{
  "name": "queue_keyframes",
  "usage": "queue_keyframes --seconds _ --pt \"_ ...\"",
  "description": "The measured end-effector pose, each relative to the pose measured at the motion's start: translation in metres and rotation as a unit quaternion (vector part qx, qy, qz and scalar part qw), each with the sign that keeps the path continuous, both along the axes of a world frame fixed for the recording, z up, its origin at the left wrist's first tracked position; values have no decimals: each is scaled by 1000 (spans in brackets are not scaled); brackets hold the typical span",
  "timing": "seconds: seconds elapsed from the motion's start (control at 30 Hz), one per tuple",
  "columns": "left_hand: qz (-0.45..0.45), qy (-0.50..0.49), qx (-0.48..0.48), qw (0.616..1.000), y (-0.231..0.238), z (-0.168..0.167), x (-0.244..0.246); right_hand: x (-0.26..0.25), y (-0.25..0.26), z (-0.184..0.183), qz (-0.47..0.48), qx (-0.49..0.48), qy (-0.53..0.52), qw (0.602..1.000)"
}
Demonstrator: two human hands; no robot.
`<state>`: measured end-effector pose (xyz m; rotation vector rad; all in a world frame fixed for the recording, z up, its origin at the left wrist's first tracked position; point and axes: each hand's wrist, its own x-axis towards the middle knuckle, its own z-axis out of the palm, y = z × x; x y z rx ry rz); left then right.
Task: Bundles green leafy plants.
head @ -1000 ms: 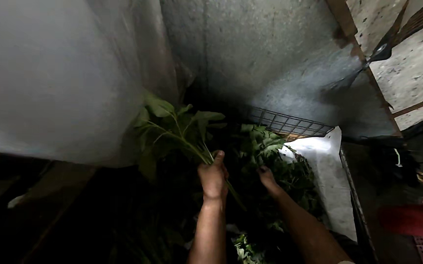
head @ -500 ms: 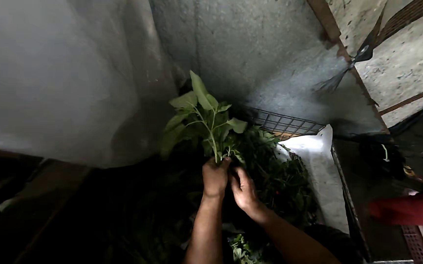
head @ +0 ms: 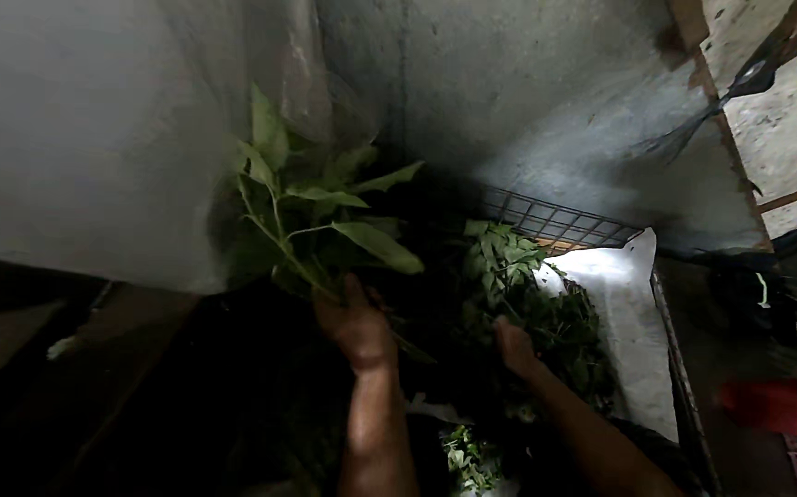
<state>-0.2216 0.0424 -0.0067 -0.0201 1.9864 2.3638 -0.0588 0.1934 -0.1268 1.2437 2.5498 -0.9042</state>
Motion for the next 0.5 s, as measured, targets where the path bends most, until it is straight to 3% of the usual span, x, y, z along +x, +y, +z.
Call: queue_keyframes --seconds 0.07,0.13,0.2,0.3,0.5 --pt "-10 -6 -54 998 1 2 2 -3 20 -22 -91 -1 0 996" --pt "-26 -25 -70 997 5 2 3 -15 17 -35 -120 -24 7 992" --pt "-45 -39 -55 997 10 0 3 -24 -6 -48 -93 -67 22 993" --pt "-76 -58 -52 994 13 -3 1 -25 -61 -62 -19 -13 2 1000" --pt "-98 -71 -65 991 10 -1 4 48 -107 -80 148 64 -18 987"
